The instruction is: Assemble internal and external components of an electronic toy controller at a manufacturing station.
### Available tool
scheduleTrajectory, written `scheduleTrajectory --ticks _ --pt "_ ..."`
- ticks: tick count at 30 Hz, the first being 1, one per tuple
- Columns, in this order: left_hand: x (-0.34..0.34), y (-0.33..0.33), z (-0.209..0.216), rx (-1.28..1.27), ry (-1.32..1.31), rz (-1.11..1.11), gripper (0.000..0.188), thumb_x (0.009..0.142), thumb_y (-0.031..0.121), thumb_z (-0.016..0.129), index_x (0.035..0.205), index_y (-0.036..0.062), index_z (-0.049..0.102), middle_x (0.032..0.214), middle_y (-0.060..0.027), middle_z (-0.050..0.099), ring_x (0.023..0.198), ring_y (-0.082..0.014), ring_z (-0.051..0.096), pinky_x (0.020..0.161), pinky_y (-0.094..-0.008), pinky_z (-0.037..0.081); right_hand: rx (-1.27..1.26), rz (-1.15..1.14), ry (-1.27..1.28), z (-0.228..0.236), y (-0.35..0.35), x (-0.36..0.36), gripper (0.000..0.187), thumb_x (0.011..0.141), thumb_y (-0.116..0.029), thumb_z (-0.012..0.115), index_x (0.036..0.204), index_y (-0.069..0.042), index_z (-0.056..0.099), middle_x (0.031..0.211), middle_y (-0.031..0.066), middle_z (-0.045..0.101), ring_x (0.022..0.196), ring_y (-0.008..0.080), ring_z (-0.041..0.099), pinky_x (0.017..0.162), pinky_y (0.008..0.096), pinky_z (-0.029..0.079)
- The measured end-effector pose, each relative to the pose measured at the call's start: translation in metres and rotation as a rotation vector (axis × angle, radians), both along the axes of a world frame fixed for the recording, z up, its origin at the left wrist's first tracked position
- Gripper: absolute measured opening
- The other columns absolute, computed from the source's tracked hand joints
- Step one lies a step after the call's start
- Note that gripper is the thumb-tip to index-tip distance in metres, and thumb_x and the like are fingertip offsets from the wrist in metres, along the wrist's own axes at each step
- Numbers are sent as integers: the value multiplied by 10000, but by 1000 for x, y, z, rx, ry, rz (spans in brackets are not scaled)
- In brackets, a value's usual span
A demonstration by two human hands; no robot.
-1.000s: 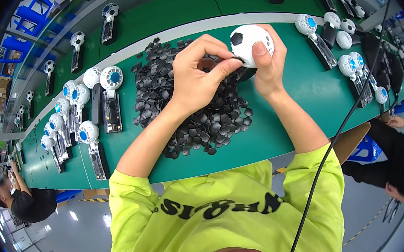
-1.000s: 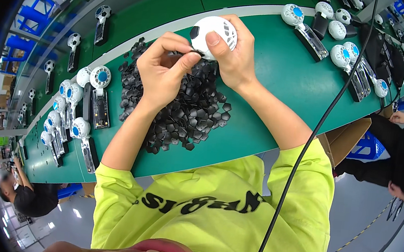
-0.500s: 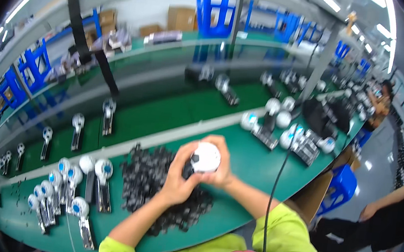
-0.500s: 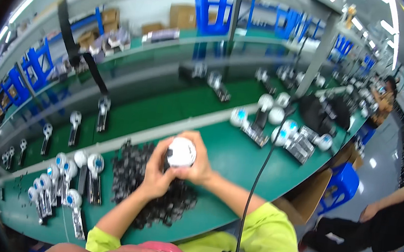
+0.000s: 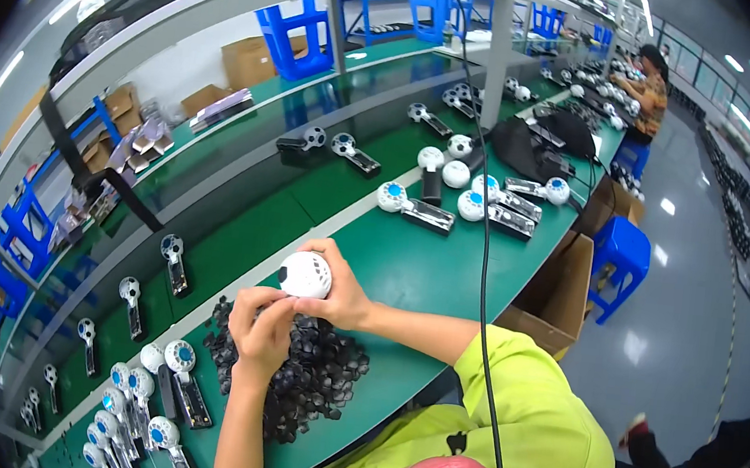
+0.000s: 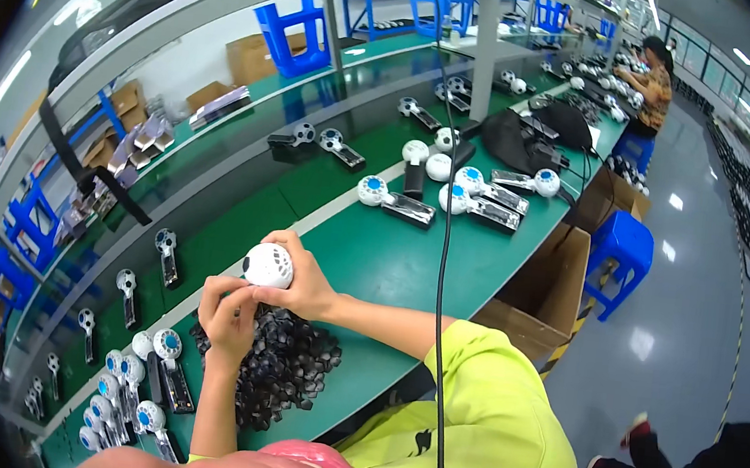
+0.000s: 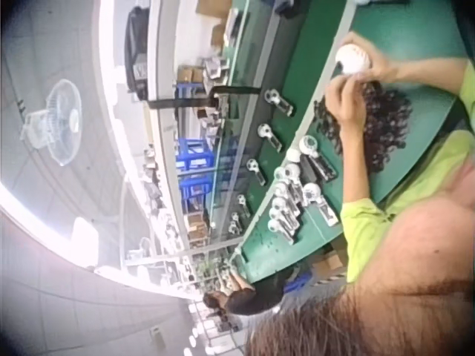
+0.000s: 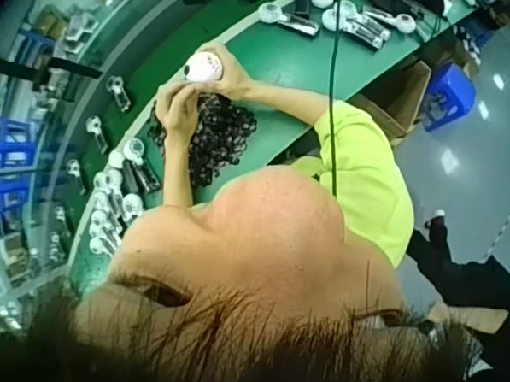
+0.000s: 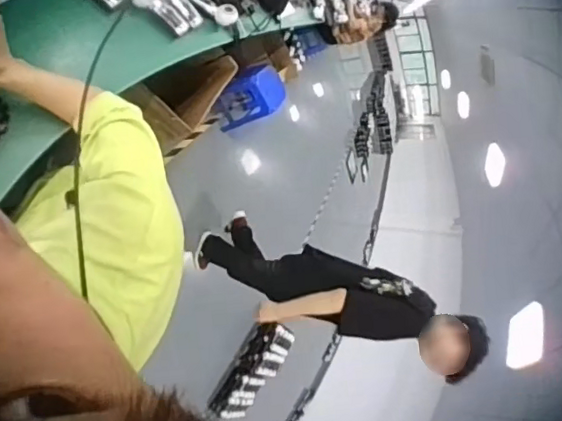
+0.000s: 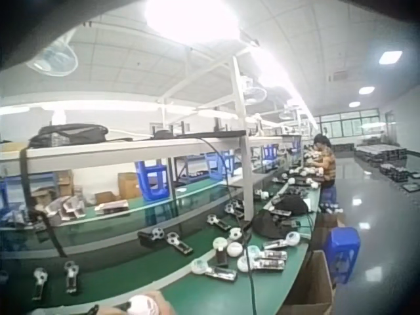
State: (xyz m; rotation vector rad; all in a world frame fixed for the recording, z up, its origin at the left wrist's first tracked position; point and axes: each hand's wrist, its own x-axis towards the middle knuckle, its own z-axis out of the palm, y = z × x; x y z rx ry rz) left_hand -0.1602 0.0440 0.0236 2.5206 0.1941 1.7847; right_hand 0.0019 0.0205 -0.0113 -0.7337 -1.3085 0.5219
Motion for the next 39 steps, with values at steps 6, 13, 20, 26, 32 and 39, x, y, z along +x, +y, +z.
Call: scheduleTrajectory --ticks 6,13,20,26,32,39 --pt "5 5 -6 -43 134 -15 246 749 -64 700 971 41 673 893 -72 596 694 -217 513 595 -323 434 93 -35 -39 2 4 6 685 745 -250 835 1249 -70 408 1020 98 633 793 176 631 677 280 506" --pt "-5 -2 -5 -125 133 134 186 778 -84 659 930 23 650 876 -73 604 699 -206 517 577 -316 426 -65 -26 105 10 -3 7 711 762 -255 795 1306 -56 383 1133 107 560 943 198 587 818 308 488" --pt "9 -17 12 -362 5 -52 142 737 -71 741 846 4 689 879 -86 745 661 -168 635 599 -269 507 105 -248 72 -5 13 21 685 865 -331 703 1383 -54 350 1212 133 505 1009 244 566 876 355 497" --pt "10 -12 15 -239 -75 -63 180 690 -55 778 820 20 677 865 -50 672 670 -159 542 577 -247 449 114 27 156 2 8 8 733 899 -506 669 1369 -55 332 1122 177 576 975 251 624 840 338 538" --pt "8 -14 1 -270 -55 -173 202 723 -70 788 832 10 638 930 -90 609 692 -157 560 606 -259 477 161 87 113 -7 3 2 818 866 -570 682 1393 -80 294 1122 182 582 985 267 625 835 349 541" --pt "20 -33 -4 -761 -243 -366 163 786 7 774 845 15 622 882 -62 589 658 -130 541 523 -224 461 197 49 69 -6 -4 1 847 841 -595 693 1394 -95 290 1137 182 578 982 269 627 814 352 549"
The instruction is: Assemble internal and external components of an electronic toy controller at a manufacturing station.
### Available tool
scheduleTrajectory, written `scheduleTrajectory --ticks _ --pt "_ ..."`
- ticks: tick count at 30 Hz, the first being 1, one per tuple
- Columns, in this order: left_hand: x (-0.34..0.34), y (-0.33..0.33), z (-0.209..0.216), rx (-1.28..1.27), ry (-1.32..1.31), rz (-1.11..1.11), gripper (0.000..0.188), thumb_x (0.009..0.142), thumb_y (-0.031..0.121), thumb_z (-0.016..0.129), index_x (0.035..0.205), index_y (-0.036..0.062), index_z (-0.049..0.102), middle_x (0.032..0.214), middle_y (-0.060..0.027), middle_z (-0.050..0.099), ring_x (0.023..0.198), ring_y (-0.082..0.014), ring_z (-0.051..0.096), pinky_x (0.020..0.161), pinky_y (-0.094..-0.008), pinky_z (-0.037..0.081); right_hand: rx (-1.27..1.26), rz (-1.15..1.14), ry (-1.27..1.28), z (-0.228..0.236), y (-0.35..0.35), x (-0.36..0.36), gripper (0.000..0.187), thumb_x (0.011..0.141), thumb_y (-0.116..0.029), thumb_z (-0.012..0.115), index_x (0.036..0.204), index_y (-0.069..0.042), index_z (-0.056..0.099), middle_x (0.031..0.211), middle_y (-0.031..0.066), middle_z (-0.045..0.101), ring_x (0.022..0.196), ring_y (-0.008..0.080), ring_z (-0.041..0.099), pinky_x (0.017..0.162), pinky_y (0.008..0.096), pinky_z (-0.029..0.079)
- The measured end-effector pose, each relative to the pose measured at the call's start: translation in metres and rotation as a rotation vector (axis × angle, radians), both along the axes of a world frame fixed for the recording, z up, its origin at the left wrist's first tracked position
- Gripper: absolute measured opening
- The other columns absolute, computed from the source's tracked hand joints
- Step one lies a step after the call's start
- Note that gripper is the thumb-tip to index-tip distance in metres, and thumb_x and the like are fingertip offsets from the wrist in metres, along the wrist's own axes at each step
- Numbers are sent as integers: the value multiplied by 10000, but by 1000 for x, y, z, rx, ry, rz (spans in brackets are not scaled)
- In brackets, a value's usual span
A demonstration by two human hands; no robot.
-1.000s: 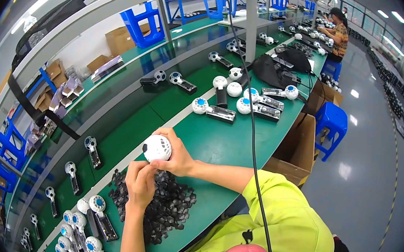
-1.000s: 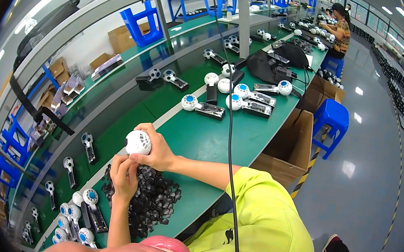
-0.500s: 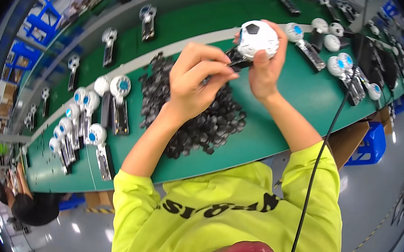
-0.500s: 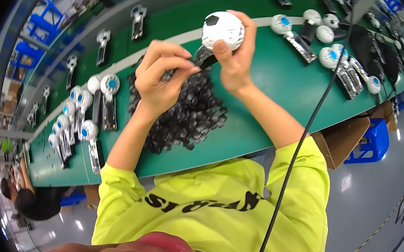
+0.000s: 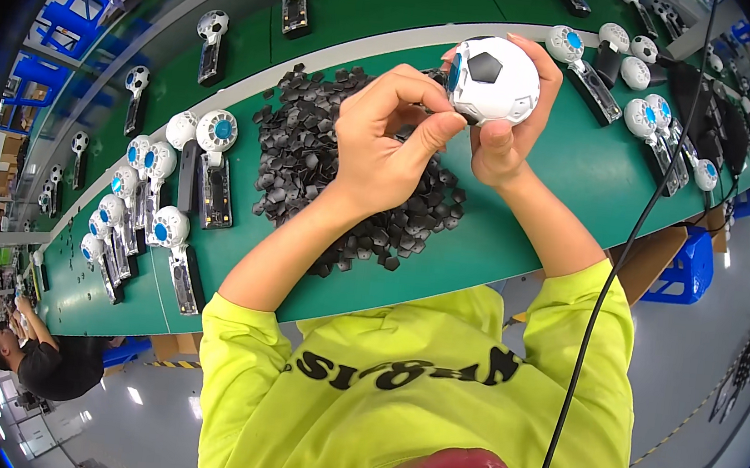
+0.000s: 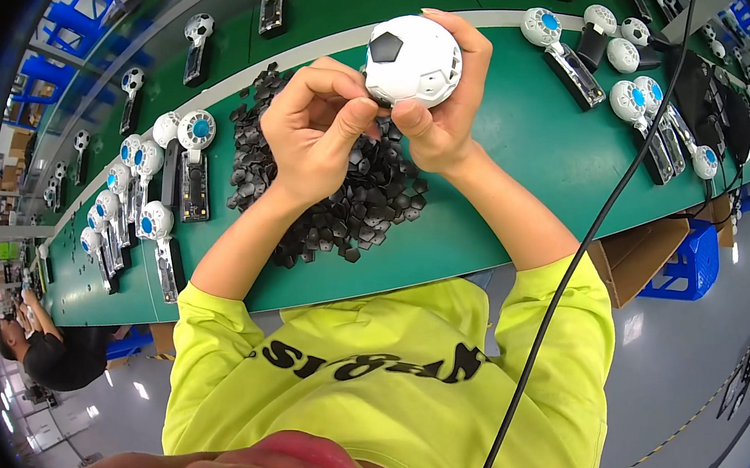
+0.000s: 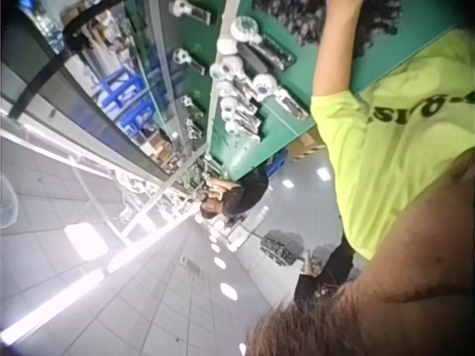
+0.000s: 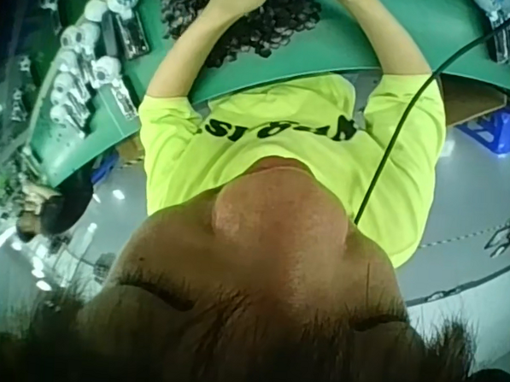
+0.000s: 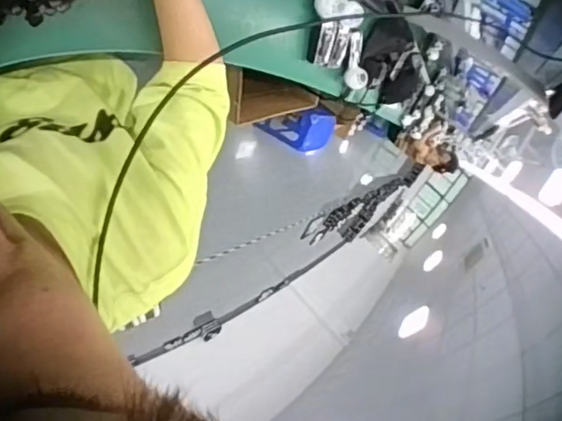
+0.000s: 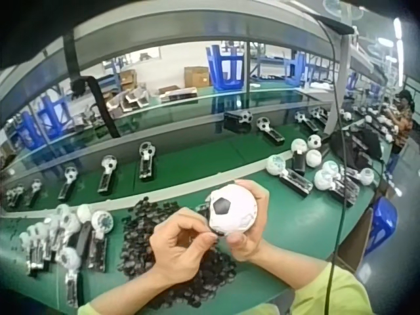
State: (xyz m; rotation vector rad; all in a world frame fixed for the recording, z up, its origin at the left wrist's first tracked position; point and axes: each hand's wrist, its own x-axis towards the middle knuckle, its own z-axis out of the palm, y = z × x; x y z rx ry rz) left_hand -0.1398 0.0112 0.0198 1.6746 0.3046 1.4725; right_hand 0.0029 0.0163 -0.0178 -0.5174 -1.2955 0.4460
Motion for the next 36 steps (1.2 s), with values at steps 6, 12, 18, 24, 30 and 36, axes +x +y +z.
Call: scheduleTrajectory --ticks 6,12,18,24,30,36 --pt "2 -5 2 -392 -182 -218 167 872 45 727 897 9 566 885 -69 575 655 -120 550 493 -210 483 -10 1 15 8 -5 -8 890 777 -516 791 1386 -94 296 1143 168 566 964 262 633 792 346 556" --pt "-4 1 -6 -311 -88 -192 193 878 59 728 948 12 555 887 -65 580 657 -114 545 495 -207 478 -57 -26 30 11 -6 -14 920 703 -400 871 1370 -90 318 1119 151 566 938 257 638 777 337 558" --pt "-19 19 1 -178 161 -110 251 841 67 768 991 24 572 921 -74 586 739 -130 571 602 -236 491 -86 -55 6 14 -5 -11 884 689 -417 867 1330 -64 371 1084 138 576 910 255 641 767 329 555" --pt "-11 25 0 83 88 -12 391 854 165 775 1154 43 558 1058 -99 591 869 -173 584 752 -284 490 -152 106 -20 14 -12 -8 724 720 -287 836 1269 -34 437 1111 124 589 941 214 614 811 313 527" --pt "-8 8 -3 -127 91 -202 682 904 385 723 1399 62 382 1296 -149 483 1129 -253 509 940 -376 442 -275 138 23 22 -20 -19 853 749 -649 729 1250 -11 465 1058 126 589 886 217 614 755 319 531" --pt "-13 4 -2 -26 236 -193 800 891 438 721 1472 81 303 1306 -153 477 1094 -258 525 914 -372 450 -246 28 -38 15 -20 -18 829 764 -665 681 1237 -10 492 1050 123 605 883 199 602 761 316 518"
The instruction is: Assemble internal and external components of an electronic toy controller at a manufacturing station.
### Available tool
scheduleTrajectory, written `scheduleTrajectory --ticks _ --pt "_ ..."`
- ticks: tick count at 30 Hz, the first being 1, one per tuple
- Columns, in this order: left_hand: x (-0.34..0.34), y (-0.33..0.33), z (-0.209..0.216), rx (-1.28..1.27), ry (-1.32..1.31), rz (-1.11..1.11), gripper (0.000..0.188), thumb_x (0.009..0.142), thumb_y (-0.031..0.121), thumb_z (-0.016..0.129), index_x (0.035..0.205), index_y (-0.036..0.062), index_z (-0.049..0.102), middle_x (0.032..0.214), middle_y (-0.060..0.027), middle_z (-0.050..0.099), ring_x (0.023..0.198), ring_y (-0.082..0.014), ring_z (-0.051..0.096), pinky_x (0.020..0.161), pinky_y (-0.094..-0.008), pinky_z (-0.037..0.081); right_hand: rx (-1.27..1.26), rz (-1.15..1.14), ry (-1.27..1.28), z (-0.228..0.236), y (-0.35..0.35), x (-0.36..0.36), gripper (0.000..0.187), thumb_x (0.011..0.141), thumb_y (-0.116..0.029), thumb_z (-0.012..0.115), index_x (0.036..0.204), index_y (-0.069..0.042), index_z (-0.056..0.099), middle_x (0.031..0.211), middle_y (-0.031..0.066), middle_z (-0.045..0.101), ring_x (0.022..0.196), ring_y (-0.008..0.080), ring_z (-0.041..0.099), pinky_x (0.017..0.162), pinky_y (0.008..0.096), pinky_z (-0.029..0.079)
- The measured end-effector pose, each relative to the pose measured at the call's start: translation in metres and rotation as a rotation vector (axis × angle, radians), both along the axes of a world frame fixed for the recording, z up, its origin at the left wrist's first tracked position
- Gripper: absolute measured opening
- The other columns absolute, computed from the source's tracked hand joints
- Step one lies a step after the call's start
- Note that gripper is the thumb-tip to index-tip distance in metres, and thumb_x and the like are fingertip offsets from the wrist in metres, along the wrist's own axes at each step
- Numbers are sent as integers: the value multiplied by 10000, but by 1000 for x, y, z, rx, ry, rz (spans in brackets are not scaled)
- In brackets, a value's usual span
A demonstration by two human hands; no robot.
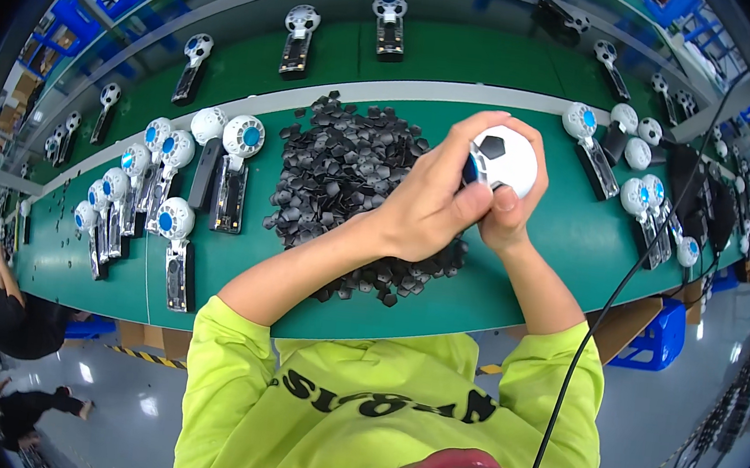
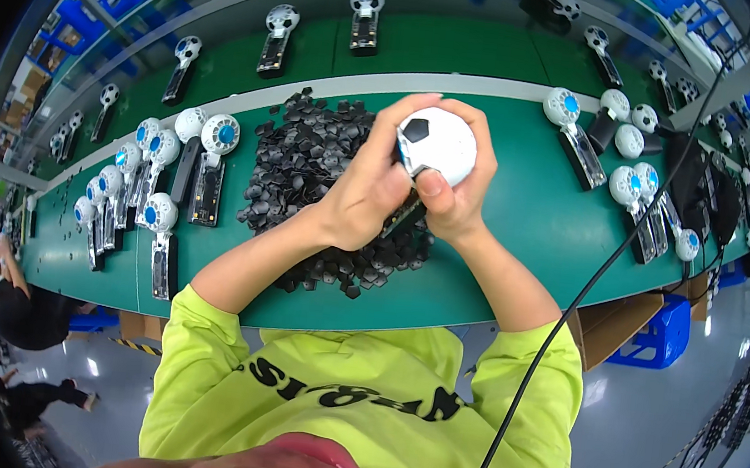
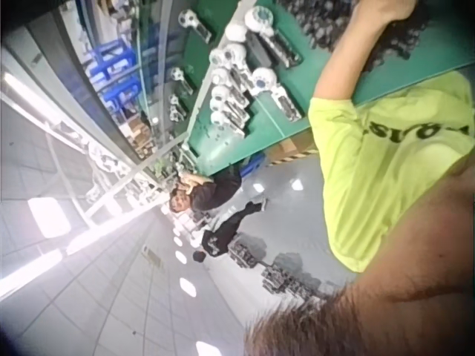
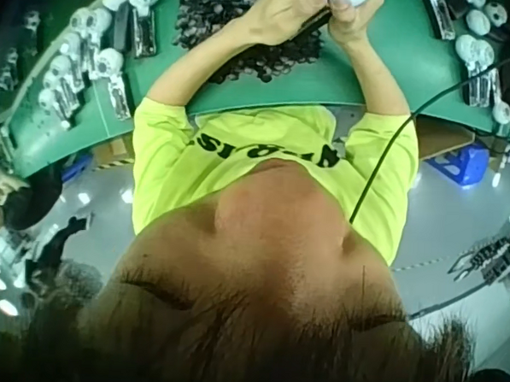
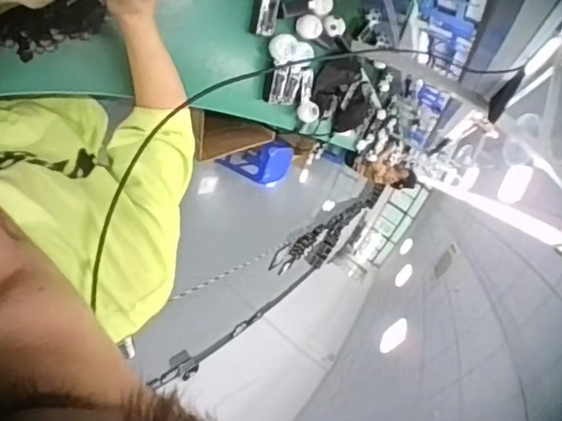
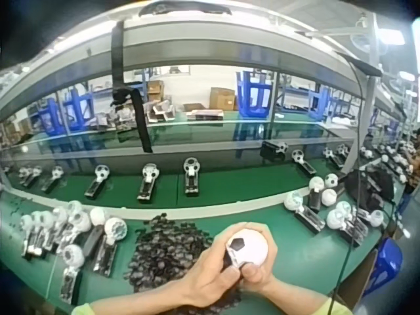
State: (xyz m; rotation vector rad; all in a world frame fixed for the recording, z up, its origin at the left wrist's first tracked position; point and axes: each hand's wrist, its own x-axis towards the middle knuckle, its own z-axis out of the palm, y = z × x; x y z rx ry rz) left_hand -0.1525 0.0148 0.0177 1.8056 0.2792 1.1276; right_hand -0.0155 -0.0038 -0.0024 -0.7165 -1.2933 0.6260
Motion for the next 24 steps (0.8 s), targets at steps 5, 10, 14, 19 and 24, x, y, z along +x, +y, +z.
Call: scheduleTrajectory --ticks 5,10,14,19,24 --pt "-2 -5 5 -31 2 0 820 857 416 757 1460 74 319 1287 -151 483 1060 -248 538 893 -358 459 -6 20 0 -3 -1 -4 809 766 -645 679 1236 -11 502 1050 124 616 884 197 604 764 324 518" --pt "4 -9 -5 -28 -42 89 810 824 382 786 1428 63 352 1250 -142 502 1019 -232 553 867 -335 470 -6 68 25 -11 0 -7 828 760 -656 704 1240 -13 501 1039 124 620 892 193 602 771 326 520" --pt "8 -15 -8 -34 -129 142 776 813 351 793 1401 56 380 1215 -131 519 995 -222 560 851 -321 476 -16 148 74 -18 3 -8 838 755 -658 723 1242 -14 500 1027 122 625 893 189 602 773 325 521" --pt "8 -19 0 -84 -168 120 716 824 315 776 1377 51 403 1183 -123 530 975 -221 564 842 -317 479 -40 216 142 -19 4 -10 806 770 -635 728 1232 -12 510 1016 115 626 881 180 602 754 312 523" --pt "3 -10 -8 99 -67 293 656 852 230 731 1391 55 399 1140 -123 567 944 -222 582 818 -345 492 -100 146 174 -12 7 -16 668 835 -549 675 1197 -6 535 994 105 625 839 164 602 696 293 522"
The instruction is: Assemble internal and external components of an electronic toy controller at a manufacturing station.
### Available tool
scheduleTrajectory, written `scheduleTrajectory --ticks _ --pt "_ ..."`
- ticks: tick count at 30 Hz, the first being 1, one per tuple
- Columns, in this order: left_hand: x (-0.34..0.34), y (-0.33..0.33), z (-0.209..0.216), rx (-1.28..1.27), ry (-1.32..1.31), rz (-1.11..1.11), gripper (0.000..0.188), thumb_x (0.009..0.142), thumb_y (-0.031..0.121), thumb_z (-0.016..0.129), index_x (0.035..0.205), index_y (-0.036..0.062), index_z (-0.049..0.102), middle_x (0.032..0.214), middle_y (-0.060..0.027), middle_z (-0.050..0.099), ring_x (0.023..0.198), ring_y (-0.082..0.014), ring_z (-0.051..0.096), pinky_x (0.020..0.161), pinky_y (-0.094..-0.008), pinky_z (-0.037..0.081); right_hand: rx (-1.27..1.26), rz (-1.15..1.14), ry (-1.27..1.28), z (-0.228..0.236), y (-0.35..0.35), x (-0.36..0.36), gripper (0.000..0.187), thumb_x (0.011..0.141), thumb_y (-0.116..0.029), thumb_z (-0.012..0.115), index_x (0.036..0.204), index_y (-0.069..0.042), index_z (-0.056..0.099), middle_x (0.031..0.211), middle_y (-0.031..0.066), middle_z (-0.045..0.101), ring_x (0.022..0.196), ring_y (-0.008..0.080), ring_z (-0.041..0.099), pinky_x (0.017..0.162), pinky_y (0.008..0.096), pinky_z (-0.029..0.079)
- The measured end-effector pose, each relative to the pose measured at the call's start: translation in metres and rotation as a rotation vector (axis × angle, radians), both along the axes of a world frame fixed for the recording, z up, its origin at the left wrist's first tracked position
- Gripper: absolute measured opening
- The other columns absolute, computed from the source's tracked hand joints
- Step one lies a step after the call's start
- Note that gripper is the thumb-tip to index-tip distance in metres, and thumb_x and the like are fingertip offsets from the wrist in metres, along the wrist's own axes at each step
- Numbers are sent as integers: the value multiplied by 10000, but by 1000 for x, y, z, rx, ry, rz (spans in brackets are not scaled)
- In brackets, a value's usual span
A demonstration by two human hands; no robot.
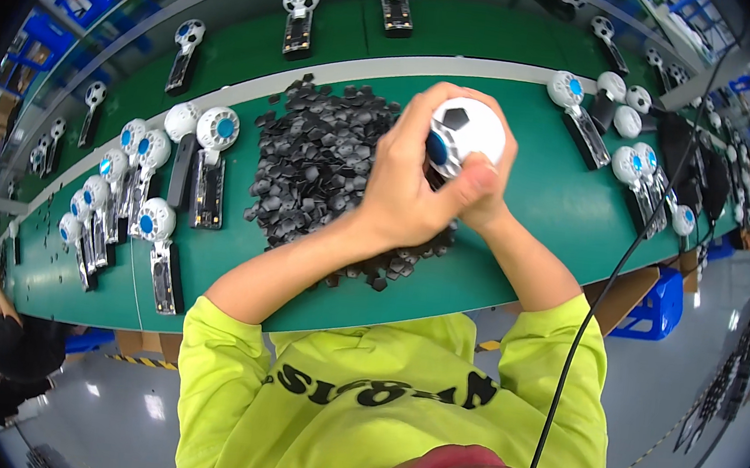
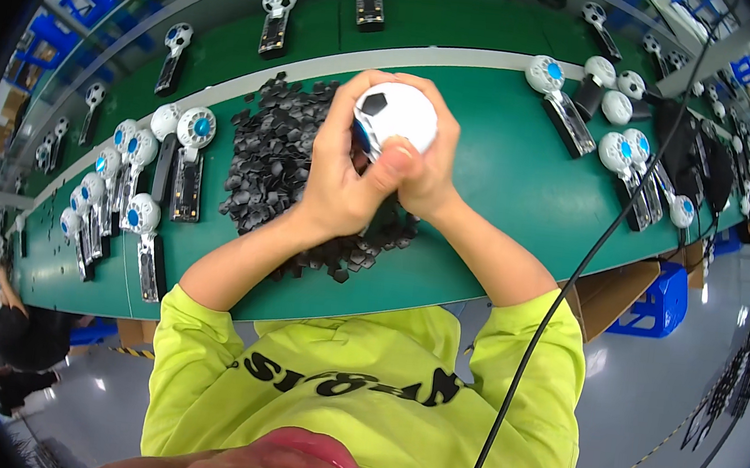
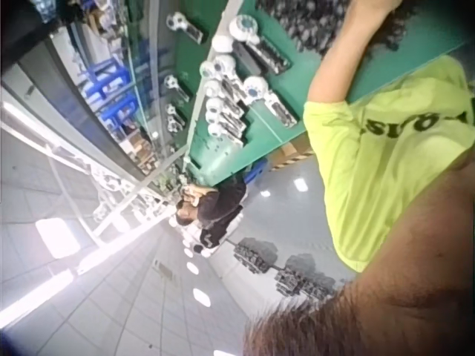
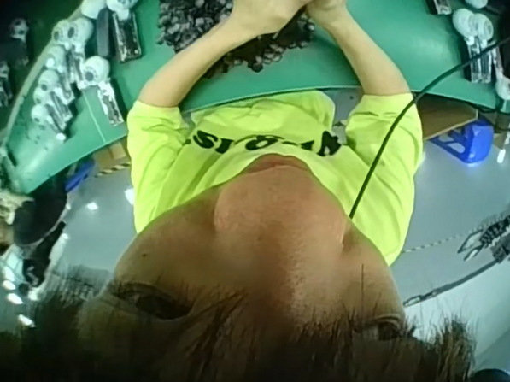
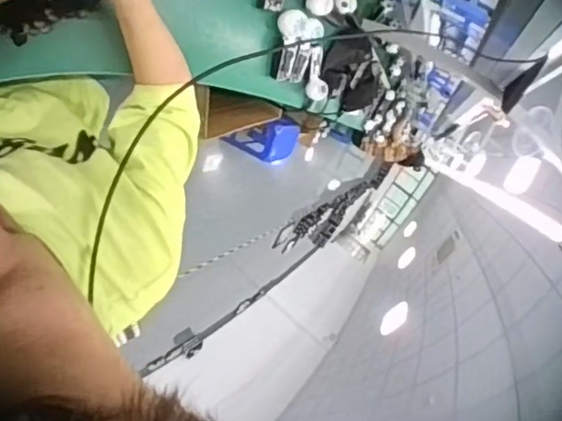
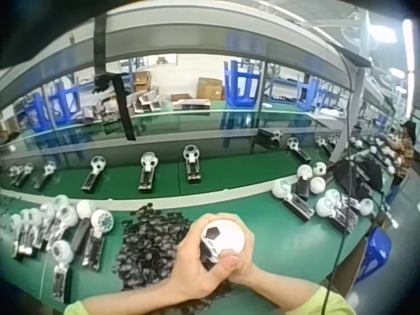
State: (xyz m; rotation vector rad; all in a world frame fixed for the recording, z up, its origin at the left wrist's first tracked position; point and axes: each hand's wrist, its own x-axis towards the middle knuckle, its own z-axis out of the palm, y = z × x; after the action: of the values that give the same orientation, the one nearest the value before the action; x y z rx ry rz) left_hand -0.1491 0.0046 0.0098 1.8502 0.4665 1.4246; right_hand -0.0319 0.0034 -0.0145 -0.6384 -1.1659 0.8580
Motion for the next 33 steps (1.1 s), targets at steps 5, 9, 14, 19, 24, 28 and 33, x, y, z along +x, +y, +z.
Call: scheduleTrajectory --ticks 5,9,14,19,24,28,33 --pt "-25 44 19 -99 451 19 505 884 126 675 1350 43 496 1075 -109 620 899 -205 592 772 -344 501 -266 164 192 -3 15 18 546 873 -475 599 1149 -5 555 890 106 639 696 150 608 592 283 516" --pt "-31 60 15 178 307 34 390 879 55 659 1265 31 604 1065 -101 645 873 -192 594 746 -319 502 -422 650 361 4 17 32 551 861 -483 557 1143 -10 550 803 118 638 585 143 584 514 273 495" --pt "-28 56 29 334 227 -1 238 855 111 698 1065 3 666 981 -83 667 758 -196 622 662 -281 494 -371 626 344 11 11 32 438 871 -386 540 1061 8 558 687 100 628 451 155 546 413 268 464" --pt "-38 58 40 610 398 135 197 801 78 700 982 5 683 923 -62 682 699 -196 620 609 -277 486 -406 581 42 24 15 50 567 808 -452 582 1130 12 538 725 129 623 495 149 555 417 256 450" --pt "-41 47 49 828 531 234 274 714 -29 733 986 0 720 888 -68 714 658 -190 626 584 -267 498 -390 603 -22 31 15 55 438 848 -361 601 1064 17 558 739 103 627 492 141 546 413 249 461" --pt "-46 37 49 766 731 258 282 678 -48 714 954 8 723 782 -57 711 552 -183 596 514 -268 470 -446 482 -307 37 11 52 422 806 -299 666 1079 8 570 801 98 623 549 139 553 431 240 466" --pt "-36 30 48 773 611 381 279 652 -52 695 921 17 727 701 -49 695 478 -170 556 449 -262 421 -330 361 -248 36 9 46 424 778 -251 703 1095 0 578 848 98 619 599 141 563 459 241 480"
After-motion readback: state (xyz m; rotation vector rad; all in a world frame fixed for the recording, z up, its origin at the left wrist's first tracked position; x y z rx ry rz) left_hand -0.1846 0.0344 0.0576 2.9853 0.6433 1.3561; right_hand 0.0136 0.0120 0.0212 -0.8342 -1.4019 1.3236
